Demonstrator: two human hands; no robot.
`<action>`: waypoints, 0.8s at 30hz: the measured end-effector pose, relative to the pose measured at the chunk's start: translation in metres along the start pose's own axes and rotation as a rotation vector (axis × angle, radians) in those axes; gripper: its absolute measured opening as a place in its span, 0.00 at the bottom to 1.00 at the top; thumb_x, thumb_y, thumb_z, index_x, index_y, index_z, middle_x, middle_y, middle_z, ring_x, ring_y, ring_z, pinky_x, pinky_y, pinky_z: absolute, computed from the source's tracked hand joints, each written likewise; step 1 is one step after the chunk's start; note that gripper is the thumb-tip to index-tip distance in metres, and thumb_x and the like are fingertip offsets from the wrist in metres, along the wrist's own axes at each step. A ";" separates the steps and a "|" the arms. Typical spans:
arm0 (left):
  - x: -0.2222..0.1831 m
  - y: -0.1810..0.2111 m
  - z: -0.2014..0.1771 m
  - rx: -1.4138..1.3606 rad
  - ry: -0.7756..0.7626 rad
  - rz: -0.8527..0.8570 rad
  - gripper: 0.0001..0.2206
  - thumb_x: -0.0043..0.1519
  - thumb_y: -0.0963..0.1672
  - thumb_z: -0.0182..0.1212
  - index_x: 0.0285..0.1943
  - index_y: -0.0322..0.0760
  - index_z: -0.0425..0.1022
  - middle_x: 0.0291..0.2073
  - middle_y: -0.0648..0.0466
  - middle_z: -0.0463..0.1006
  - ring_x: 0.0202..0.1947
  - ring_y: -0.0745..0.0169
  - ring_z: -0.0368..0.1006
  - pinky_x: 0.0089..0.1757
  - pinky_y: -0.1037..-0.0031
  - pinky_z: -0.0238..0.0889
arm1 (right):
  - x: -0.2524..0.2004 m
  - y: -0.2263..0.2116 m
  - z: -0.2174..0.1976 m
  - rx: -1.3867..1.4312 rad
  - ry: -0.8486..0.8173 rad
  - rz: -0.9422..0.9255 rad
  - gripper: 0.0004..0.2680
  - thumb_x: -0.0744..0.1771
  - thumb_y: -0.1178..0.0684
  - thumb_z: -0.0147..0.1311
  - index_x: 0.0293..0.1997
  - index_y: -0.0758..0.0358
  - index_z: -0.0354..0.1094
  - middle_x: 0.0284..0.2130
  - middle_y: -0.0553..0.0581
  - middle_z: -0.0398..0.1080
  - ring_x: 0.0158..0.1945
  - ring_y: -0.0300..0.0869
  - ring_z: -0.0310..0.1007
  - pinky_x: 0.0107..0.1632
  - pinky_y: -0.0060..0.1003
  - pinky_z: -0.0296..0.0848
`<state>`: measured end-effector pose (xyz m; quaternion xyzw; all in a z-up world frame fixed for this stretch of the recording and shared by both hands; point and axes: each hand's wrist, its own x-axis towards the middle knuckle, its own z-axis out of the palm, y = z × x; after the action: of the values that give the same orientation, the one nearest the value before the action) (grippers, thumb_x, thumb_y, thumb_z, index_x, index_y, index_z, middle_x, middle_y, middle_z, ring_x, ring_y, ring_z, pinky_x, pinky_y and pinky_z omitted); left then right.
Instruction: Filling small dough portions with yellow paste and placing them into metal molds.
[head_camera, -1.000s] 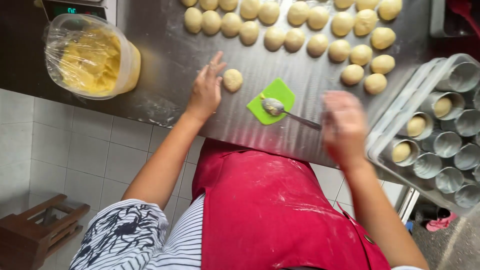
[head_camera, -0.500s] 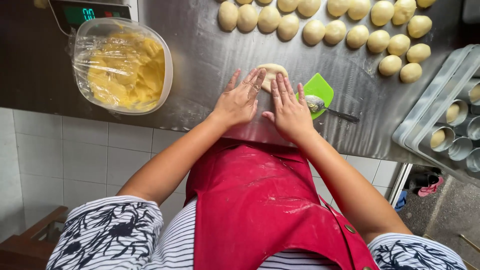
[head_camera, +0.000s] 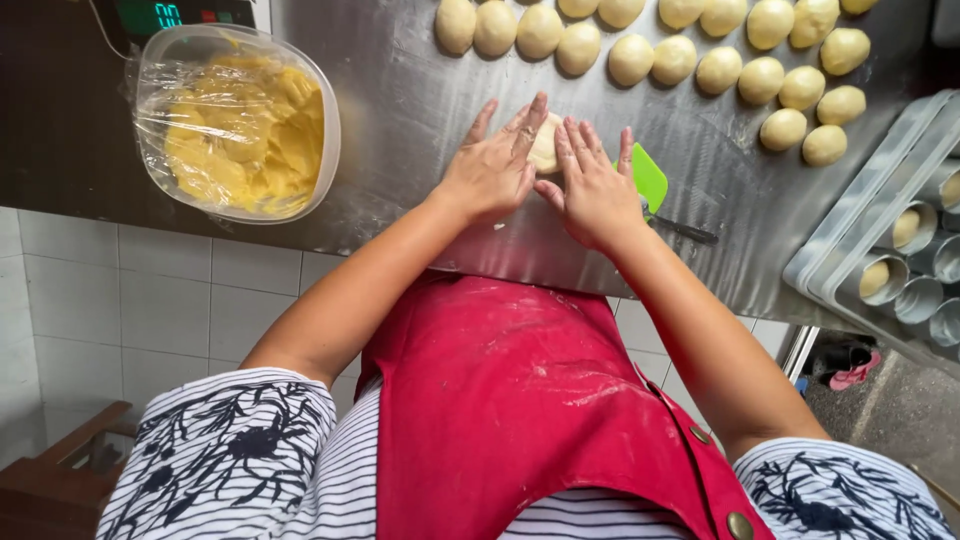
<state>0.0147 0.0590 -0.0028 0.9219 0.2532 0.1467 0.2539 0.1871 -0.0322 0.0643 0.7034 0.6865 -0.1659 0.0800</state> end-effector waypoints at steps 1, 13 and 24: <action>-0.006 0.007 -0.003 -0.001 -0.003 0.004 0.38 0.65 0.45 0.53 0.81 0.29 0.34 0.78 0.42 0.53 0.75 0.56 0.55 0.70 0.52 0.33 | -0.009 -0.002 0.000 0.002 0.000 0.005 0.29 0.72 0.35 0.44 0.77 0.66 0.43 0.76 0.60 0.45 0.79 0.49 0.41 0.74 0.66 0.31; -0.065 0.035 -0.008 0.178 -0.136 0.030 0.36 0.66 0.50 0.51 0.81 0.27 0.47 0.78 0.46 0.54 0.78 0.60 0.50 0.72 0.60 0.17 | -0.046 -0.017 0.005 -0.111 -0.085 -0.049 0.31 0.69 0.31 0.43 0.76 0.65 0.45 0.74 0.58 0.45 0.78 0.46 0.38 0.74 0.63 0.31; -0.056 0.026 -0.016 0.308 -0.026 0.051 0.33 0.70 0.51 0.49 0.83 0.35 0.51 0.79 0.49 0.56 0.80 0.62 0.45 0.71 0.53 0.18 | -0.033 -0.008 0.008 -0.013 0.112 -0.069 0.33 0.69 0.30 0.43 0.78 0.67 0.48 0.75 0.60 0.49 0.81 0.48 0.37 0.75 0.64 0.32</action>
<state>-0.0284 0.0158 0.0168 0.9578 0.2462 0.1007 0.1087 0.1785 -0.0653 0.0687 0.6869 0.7148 -0.1245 0.0403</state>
